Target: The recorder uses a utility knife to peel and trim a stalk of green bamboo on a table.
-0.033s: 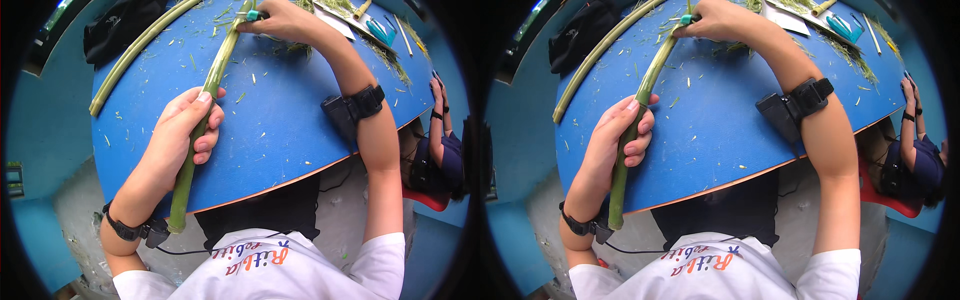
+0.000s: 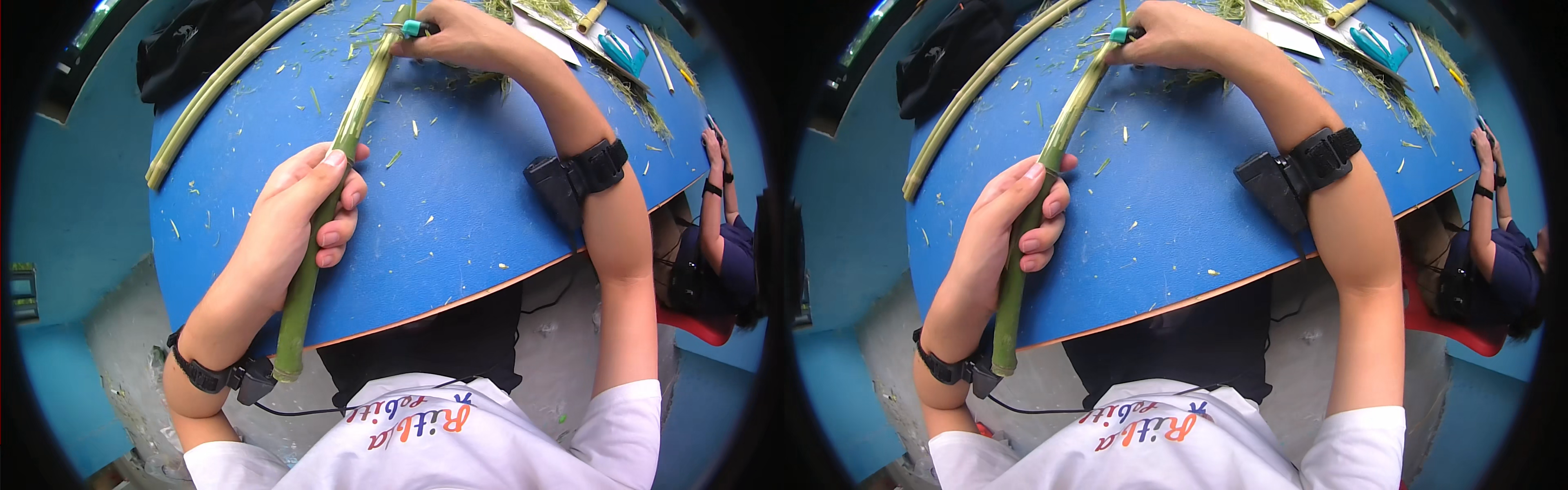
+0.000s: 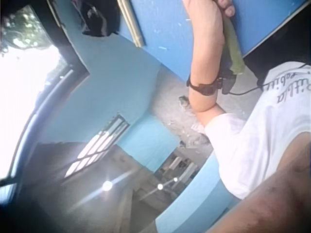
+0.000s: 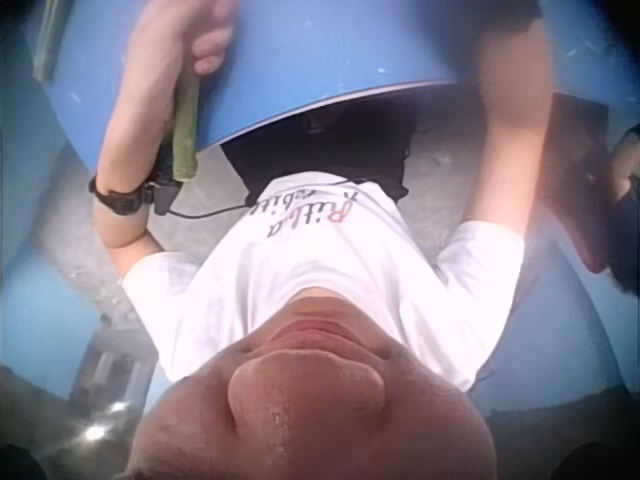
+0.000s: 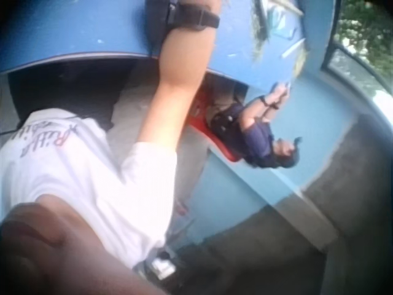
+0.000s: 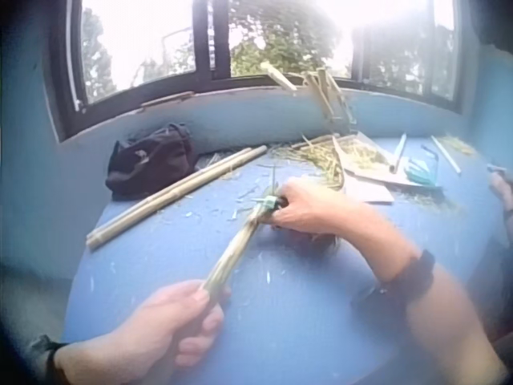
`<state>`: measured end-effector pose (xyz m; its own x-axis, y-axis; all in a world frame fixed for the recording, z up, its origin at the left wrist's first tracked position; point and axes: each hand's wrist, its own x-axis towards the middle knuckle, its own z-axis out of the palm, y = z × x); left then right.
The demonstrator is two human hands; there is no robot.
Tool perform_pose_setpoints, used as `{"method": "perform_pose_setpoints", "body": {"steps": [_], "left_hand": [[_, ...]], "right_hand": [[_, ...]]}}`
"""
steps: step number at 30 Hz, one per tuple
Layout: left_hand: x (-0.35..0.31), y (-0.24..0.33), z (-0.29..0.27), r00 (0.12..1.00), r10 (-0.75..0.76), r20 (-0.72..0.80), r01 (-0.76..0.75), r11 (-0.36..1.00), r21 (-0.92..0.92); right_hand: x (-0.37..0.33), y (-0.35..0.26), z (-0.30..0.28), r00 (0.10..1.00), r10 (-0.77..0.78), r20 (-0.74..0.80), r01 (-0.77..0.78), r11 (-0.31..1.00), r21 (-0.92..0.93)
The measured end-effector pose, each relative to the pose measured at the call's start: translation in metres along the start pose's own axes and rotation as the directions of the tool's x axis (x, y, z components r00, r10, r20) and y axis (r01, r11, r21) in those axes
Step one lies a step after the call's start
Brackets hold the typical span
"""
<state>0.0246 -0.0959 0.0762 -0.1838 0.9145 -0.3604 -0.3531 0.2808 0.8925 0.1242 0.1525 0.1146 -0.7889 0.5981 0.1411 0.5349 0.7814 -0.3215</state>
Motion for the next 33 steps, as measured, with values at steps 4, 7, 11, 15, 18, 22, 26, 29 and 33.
{"method": "perform_pose_setpoints", "body": {"steps": [4, 7, 11, 15, 18, 22, 26, 29, 33], "left_hand": [[0.0, -0.001, 0.0, 1.0, 0.002, -0.012, -0.002, 1.0, 0.01], [0.001, 0.0, 0.0, 0.999, 0.0, 0.035, -0.001, 0.999, 0.042], [0.002, 0.002, -0.003, 0.998, 0.009, 0.059, -0.011, 1.0, 0.026], [0.002, -0.002, -0.001, 0.998, 0.053, -0.02, -0.052, 0.998, 0.044], [0.005, -0.004, -0.002, 0.995, 0.082, -0.059, -0.083, 0.996, -0.017], [0.007, -0.005, 0.002, 0.987, 0.097, -0.126, -0.109, 0.99, -0.094], [0.009, -0.007, 0.001, 0.987, 0.102, -0.128, -0.112, 0.991, -0.079], [0.01, -0.006, -0.002, 0.994, 0.055, -0.091, -0.064, 0.994, -0.091], [0.01, -0.007, 0.001, 0.988, 0.085, -0.126, -0.106, 0.98, -0.166]], "right_hand": [[-0.011, -0.014, -0.007, 0.998, -0.064, 0.023, 0.062, 0.996, 0.056], [0.006, 0.01, 0.003, 0.991, -0.042, -0.124, 0.039, 0.999, -0.026], [0.018, 0.032, 0.001, 0.938, -0.021, -0.345, -0.023, 0.992, -0.123], [0.007, 0.019, 0.0, 0.959, 0.024, -0.281, -0.027, 1.0, -0.006], [-0.006, -0.001, -0.009, 0.993, 0.042, -0.109, -0.047, 0.998, -0.044], [-0.015, -0.015, -0.014, 0.999, 0.013, -0.031, -0.015, 0.998, -0.059], [-0.016, -0.022, 0.018, 0.968, -0.202, 0.151, 0.211, 0.977, -0.045], [-0.021, -0.02, 0.043, 0.91, -0.398, 0.119, 0.398, 0.917, 0.019], [-0.029, -0.033, 0.042, 0.907, -0.343, 0.244, 0.344, 0.938, 0.039]]}}
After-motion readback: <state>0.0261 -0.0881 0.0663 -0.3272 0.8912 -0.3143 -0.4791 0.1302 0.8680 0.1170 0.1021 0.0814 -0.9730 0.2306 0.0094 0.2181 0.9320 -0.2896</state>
